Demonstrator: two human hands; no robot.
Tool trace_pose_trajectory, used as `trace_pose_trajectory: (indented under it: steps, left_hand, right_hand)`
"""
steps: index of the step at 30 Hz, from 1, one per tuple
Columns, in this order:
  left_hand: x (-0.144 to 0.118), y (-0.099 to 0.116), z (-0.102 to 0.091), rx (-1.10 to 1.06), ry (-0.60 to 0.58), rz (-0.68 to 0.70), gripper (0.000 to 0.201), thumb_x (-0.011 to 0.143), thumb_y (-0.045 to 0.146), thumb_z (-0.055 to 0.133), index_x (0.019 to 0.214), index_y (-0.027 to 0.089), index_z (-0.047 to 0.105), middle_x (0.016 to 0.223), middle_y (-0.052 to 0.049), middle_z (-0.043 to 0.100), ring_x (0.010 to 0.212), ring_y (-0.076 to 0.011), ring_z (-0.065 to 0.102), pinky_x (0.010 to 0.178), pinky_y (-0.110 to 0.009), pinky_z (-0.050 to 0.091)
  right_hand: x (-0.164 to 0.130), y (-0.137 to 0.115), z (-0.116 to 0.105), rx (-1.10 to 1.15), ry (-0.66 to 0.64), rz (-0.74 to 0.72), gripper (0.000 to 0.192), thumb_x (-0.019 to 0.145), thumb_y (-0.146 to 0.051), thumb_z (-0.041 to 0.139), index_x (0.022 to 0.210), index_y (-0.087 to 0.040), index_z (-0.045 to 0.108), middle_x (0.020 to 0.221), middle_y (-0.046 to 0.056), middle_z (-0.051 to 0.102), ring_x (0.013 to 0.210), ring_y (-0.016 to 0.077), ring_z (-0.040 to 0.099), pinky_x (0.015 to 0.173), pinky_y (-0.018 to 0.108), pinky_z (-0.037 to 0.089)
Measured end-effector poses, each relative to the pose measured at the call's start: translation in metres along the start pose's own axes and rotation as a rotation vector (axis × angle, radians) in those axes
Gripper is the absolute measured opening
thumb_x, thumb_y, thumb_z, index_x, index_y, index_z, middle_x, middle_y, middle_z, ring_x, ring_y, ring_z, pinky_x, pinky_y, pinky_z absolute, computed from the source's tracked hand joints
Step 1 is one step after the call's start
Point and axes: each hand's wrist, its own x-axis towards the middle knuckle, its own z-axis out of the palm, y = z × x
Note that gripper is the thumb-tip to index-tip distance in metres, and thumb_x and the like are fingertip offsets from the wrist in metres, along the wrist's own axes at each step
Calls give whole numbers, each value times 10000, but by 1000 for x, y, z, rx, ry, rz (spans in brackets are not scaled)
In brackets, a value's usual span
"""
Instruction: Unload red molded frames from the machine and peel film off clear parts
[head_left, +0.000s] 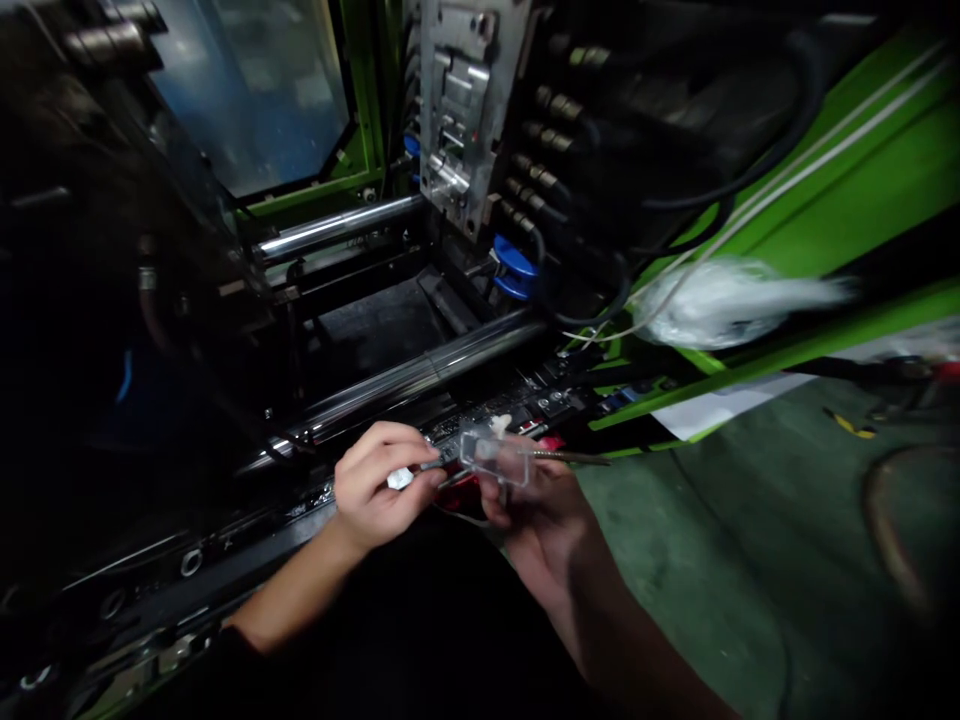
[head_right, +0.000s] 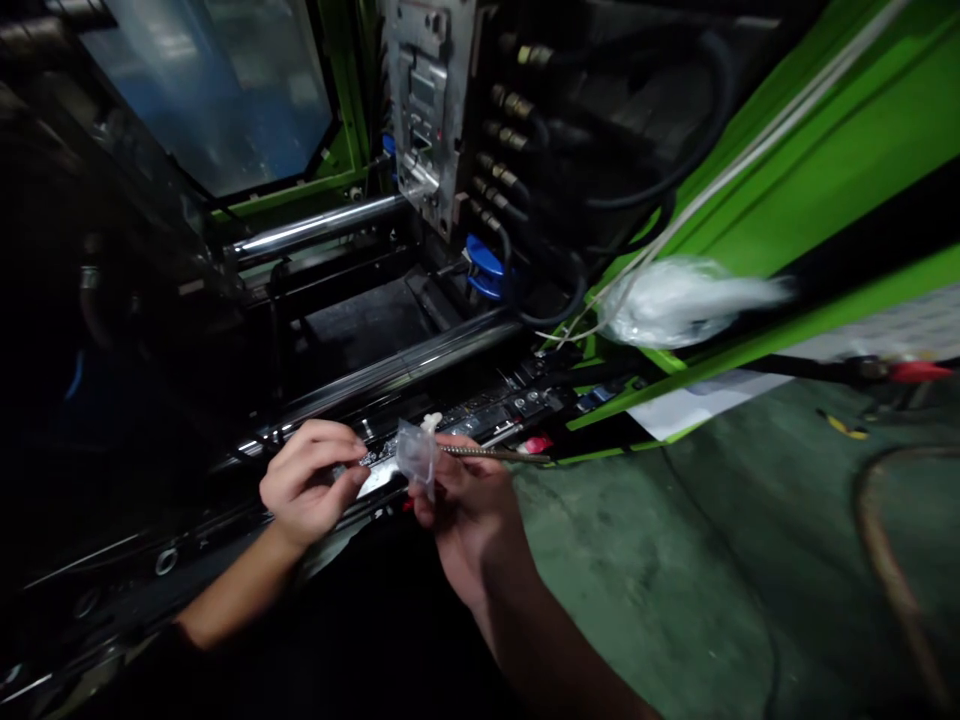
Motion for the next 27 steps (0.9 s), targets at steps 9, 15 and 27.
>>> trace_pose_trajectory:
  steps: [9,15,27]
  left_hand:
    - [2,19,-5,-20,-176,-90,221,874,137,780,1085,167,724,949,-71,678,785,-158,673,678,-248,573]
    - [-1,20,-12,-44,-187,-169,161,878,98,767,1016,178,743,893,-53,679,757,-142,657,668,-242,543]
    - [5,24,-30,-97,-164,-366,60,896,113,731,901,173,726,871,-27,641,706,-103,577,584,-202,446]
  right_hand:
    - [-4,13,17,121,1,85,354,560,-277,915,773,-166,655,582,3,631,473,83,521,390,144,372]
    - [-3,18,20,124,-3,103,344,539,-251,922,754,-163,669,599,5,641,492,87,539,398,146,405]
    - [2,26,21,74,-41,180,377,578,-316,951,748,-167,650,592,-8,613,451,68,493,367,143,364]
